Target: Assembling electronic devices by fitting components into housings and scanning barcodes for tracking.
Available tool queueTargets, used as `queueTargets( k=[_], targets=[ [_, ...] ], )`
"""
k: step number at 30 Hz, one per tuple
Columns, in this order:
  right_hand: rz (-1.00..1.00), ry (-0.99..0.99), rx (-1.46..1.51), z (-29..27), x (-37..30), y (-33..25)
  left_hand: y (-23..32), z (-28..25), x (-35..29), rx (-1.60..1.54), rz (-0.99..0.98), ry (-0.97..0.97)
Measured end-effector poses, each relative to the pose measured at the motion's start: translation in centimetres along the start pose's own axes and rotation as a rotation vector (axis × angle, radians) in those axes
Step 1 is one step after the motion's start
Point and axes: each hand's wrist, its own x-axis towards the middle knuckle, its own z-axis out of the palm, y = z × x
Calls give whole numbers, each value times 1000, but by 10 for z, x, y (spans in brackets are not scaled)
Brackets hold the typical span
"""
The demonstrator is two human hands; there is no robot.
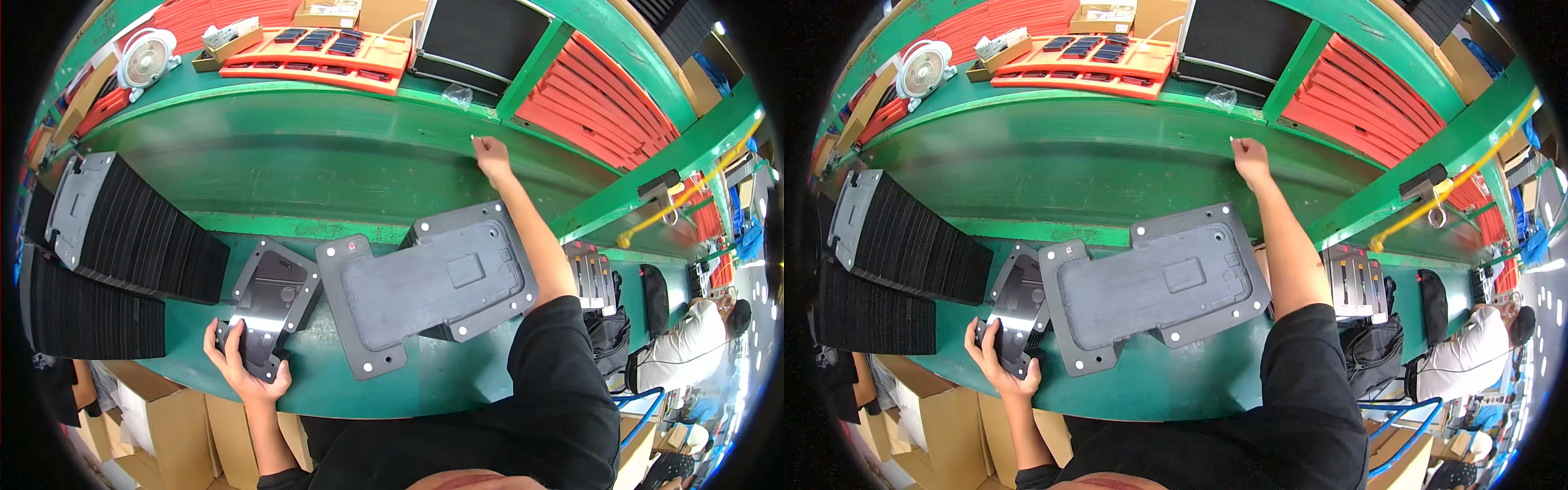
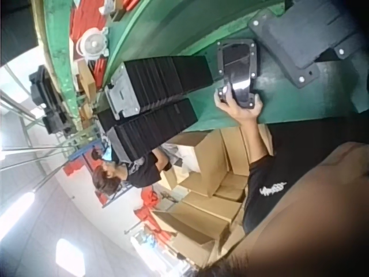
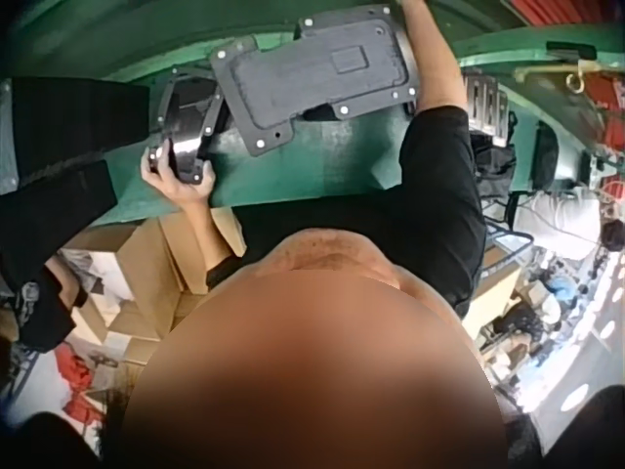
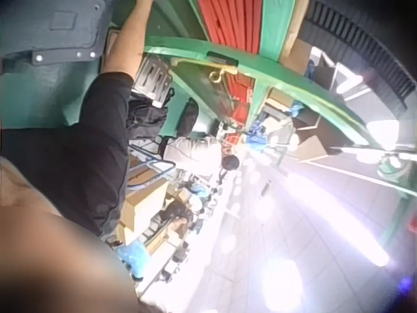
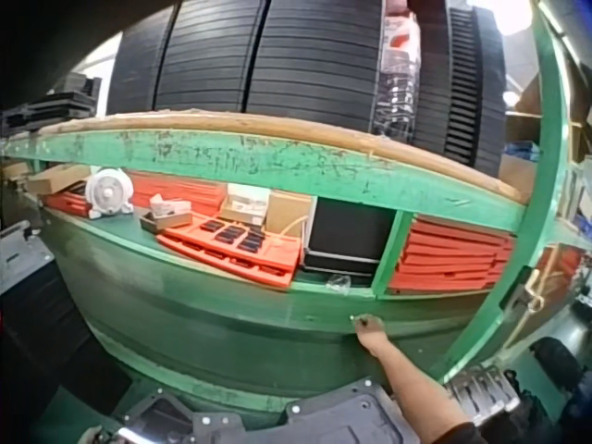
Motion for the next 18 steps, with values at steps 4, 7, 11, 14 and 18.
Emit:
queueTargets(
  k=[4, 7, 11, 14, 18],
  targets=[
    [186, -257, 771, -32, -40, -59, 1, 1, 3, 2, 28, 10],
    [88, -414, 1019, -52, -66, -83, 3, -2, 1, -6, 26, 3],
    [28, -520, 1116, -70, -95, -101, 5, -1, 2, -10, 40, 7],
    [-9, -533, 1091, -82, -113, -109, 8, -1, 3, -16, 52, 5],
    [10, -529, 1033, -93, -132, -111, 11, -1, 1, -39, 50, 9]
  ],
)
